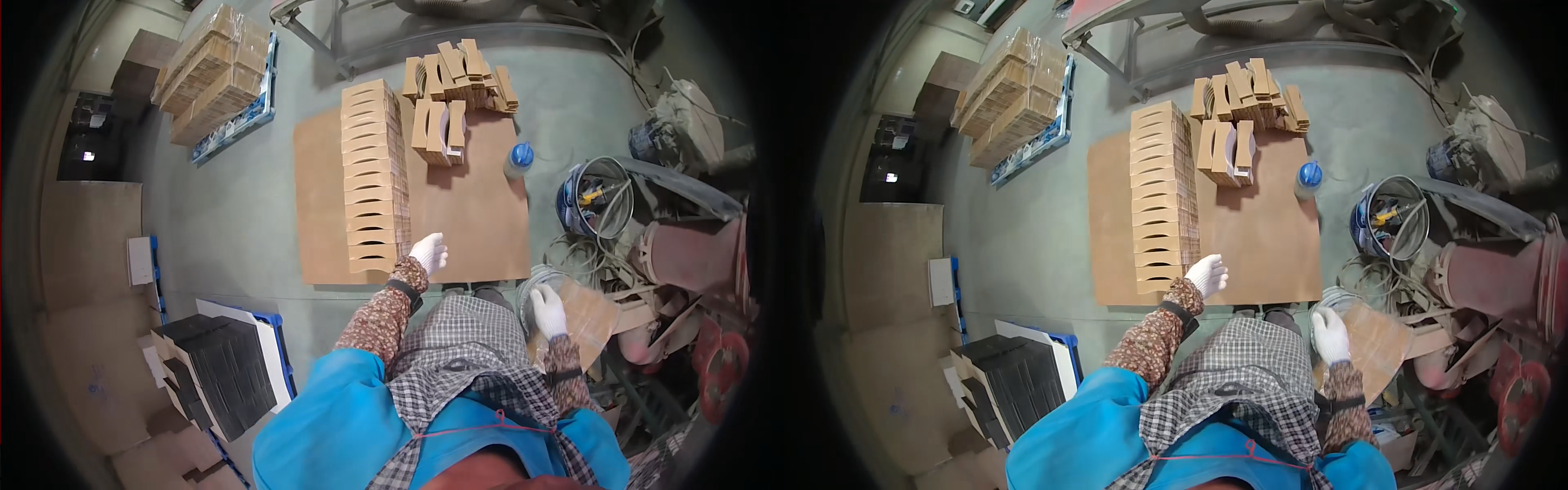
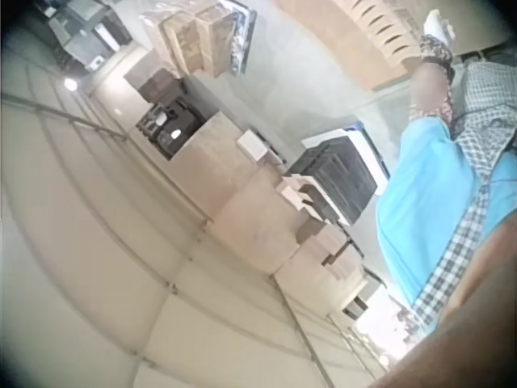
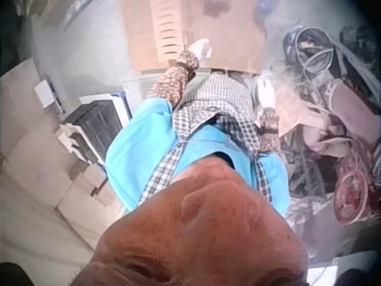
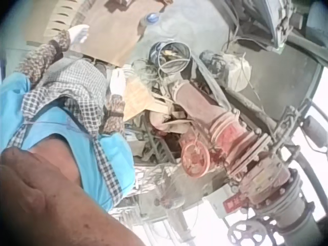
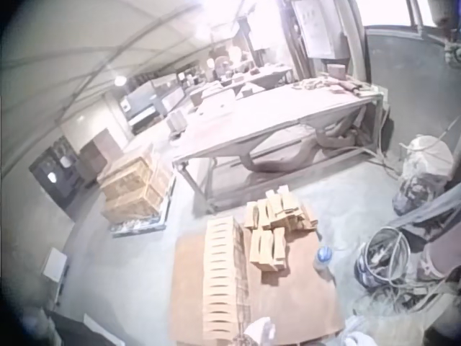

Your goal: The recorder is sanding and organizing small wooden components in a furniture manufacturing workshop.

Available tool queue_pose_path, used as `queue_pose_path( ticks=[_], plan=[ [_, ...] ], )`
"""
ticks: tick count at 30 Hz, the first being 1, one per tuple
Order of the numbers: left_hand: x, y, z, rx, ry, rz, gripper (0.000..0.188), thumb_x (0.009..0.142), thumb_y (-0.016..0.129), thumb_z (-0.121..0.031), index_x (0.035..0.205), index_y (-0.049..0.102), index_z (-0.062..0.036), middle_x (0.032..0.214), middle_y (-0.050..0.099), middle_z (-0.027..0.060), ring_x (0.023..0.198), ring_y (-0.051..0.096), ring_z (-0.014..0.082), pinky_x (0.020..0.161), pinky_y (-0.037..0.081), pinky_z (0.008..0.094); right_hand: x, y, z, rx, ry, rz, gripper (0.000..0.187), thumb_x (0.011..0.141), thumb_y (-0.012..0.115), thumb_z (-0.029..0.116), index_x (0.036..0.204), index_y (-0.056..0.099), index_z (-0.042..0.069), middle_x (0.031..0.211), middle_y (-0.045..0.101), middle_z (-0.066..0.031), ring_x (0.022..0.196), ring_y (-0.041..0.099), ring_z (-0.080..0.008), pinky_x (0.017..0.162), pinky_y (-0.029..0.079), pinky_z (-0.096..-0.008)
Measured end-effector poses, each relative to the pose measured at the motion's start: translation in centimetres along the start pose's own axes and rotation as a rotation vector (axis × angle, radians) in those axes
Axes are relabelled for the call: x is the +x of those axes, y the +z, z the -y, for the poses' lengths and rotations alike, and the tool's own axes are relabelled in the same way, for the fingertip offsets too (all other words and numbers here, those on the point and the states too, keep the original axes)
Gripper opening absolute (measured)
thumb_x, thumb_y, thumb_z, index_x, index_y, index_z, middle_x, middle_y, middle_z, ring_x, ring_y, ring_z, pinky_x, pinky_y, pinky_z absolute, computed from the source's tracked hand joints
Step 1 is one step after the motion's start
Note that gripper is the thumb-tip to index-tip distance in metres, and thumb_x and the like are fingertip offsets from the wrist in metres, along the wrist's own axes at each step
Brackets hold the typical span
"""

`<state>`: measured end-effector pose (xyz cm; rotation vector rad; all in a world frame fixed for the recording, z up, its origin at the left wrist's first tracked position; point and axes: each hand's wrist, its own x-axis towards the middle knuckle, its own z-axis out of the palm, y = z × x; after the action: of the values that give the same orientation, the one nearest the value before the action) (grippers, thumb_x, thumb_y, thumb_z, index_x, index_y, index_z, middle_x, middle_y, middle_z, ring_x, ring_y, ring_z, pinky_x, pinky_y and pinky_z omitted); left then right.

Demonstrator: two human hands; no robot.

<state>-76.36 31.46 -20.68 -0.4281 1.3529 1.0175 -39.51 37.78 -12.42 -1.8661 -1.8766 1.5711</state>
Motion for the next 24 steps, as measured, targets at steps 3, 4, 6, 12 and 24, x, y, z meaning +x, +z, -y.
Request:
queue_pose_path(
  ticks=[3, 4, 6, 12, 24],
  plan=[
    [1.6, 1.5, -0.9, -0.016, 0.010, -0.056, 0.064, 0.096, 0.068, -0.038, 0.144, 0.046, -0.0004, 0.127, 0.061, 0.0180, 0.087, 0.060, 0.0234, 0.070, 0.053, 0.0382, 7.9, 1.5, 2.7, -0.022, -0.097, 0.050, 0.042, 0.102, 0.058, 0.034, 0.121, 0.068, -0.002, 0.111, 0.073, -0.0185, 0.104, 0.069, -0.0271, 0.092, 0.053, -0.0375],
    [2.1, 1.8, -1.2, -0.018, 0.022, -0.068, 0.067, 0.096, 0.068, -0.039, 0.145, 0.045, -0.0006, 0.131, 0.059, 0.0191, 0.089, 0.060, 0.0226, 0.070, 0.053, 0.0379, 10.5, 2.5, 3.5, 0.077, -0.030, 0.153, 0.045, 0.103, 0.058, 0.038, 0.123, 0.068, 0.000, 0.106, 0.072, -0.0151, 0.099, 0.068, -0.0220, 0.085, 0.054, -0.0350],
    [3.4, 2.4, -1.9, -0.014, 0.029, -0.064, 0.068, 0.095, 0.069, -0.040, 0.146, 0.045, -0.0010, 0.133, 0.059, 0.0190, 0.089, 0.060, 0.0222, 0.070, 0.052, 0.0377, 16.1, 4.2, 4.7, 0.186, 0.047, 0.250, 0.048, 0.103, 0.058, 0.042, 0.124, 0.068, 0.001, 0.102, 0.072, -0.0118, 0.093, 0.067, -0.0169, 0.079, 0.054, -0.0326],
    [11.3, 2.2, -5.0, 0.049, 0.067, -0.062, 0.081, 0.095, 0.072, -0.044, 0.156, 0.036, -0.0047, 0.157, 0.043, 0.0158, 0.120, 0.054, 0.0264, 0.089, 0.050, 0.0422, 31.5, 12.7, 7.7, 0.698, 0.258, 0.259, 0.060, 0.101, 0.057, 0.059, 0.131, 0.063, 0.007, 0.114, 0.065, -0.0016, 0.093, 0.058, -0.0079, 0.074, 0.050, -0.0268],
    [35.6, 3.9, -4.6, -0.552, 0.036, 0.089, 0.020, 0.105, 0.057, -0.021, 0.120, 0.054, -0.0089, 0.125, 0.053, 0.0053, 0.125, 0.051, 0.0258, 0.103, 0.048, 0.0580, 51.5, 22.4, 14.9, 0.030, -0.123, 0.021, 0.091, 0.094, 0.062, 0.058, 0.152, 0.040, -0.009, 0.149, 0.053, -0.0284, 0.139, 0.051, -0.0402, 0.117, 0.038, -0.0399]
  ],
)
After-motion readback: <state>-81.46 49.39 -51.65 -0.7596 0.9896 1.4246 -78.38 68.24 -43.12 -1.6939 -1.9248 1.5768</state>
